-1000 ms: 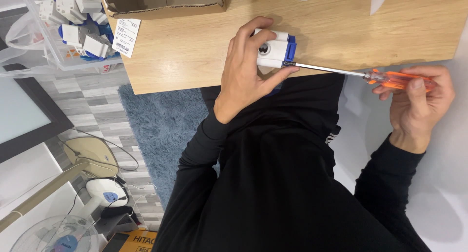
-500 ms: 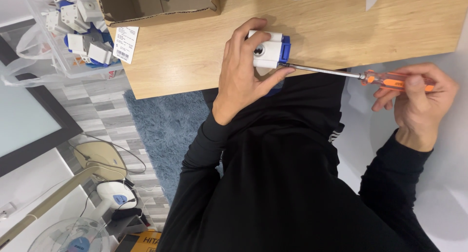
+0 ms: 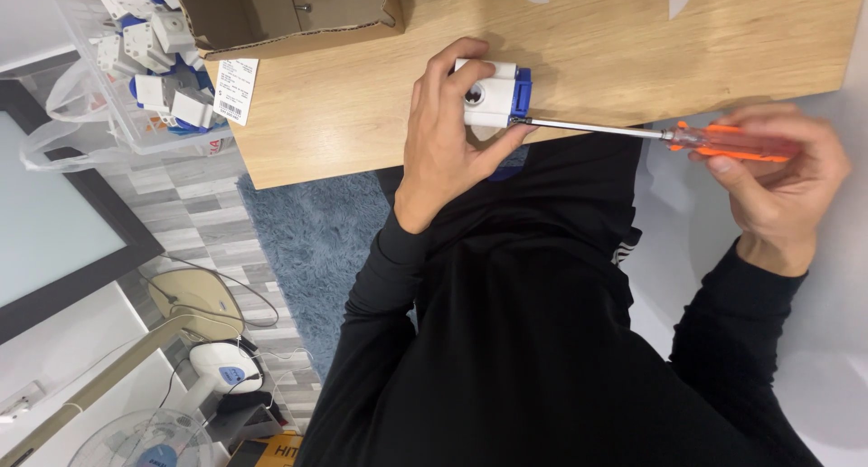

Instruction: The person uses a screwdriver to tighten screws on a white and blue electrical component. They then separate the blue and white parts, inspect the blue component, and place it into a cardboard box. Finally, they pick up a white component and place it into the box as well.

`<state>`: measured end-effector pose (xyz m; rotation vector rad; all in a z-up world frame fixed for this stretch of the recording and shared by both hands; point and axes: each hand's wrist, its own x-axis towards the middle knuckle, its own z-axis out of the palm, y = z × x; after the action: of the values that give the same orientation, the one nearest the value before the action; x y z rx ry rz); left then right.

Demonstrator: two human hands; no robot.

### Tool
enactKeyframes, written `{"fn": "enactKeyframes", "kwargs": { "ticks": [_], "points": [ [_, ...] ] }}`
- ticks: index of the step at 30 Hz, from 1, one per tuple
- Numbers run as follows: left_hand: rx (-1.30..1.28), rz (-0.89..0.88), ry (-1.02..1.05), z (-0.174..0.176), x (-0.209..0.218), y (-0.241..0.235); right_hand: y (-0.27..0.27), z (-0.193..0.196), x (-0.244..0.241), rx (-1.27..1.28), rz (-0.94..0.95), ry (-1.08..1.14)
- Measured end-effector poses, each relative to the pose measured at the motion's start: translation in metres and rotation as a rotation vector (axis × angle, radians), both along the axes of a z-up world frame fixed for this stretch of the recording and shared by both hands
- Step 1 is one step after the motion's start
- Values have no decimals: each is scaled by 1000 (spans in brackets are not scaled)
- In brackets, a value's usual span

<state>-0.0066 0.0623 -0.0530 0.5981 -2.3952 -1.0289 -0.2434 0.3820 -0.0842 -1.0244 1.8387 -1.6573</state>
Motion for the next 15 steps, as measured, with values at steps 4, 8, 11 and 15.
{"fn": "enactKeyframes", "kwargs": {
  "ticks": [4, 8, 11, 15],
  "points": [
    [7, 4, -2, 1, 0, 1, -26, 29, 17, 143, -39, -36],
    [8, 6, 2, 1, -1, 1, -22, 16, 13, 130, -97, -107],
    [1, 10, 3, 1, 0, 1, -13, 6, 5, 60, -65, -90],
    [4, 11, -6, 1, 0, 1, -2, -7, -3, -16, -71, -57]
  ]
}}
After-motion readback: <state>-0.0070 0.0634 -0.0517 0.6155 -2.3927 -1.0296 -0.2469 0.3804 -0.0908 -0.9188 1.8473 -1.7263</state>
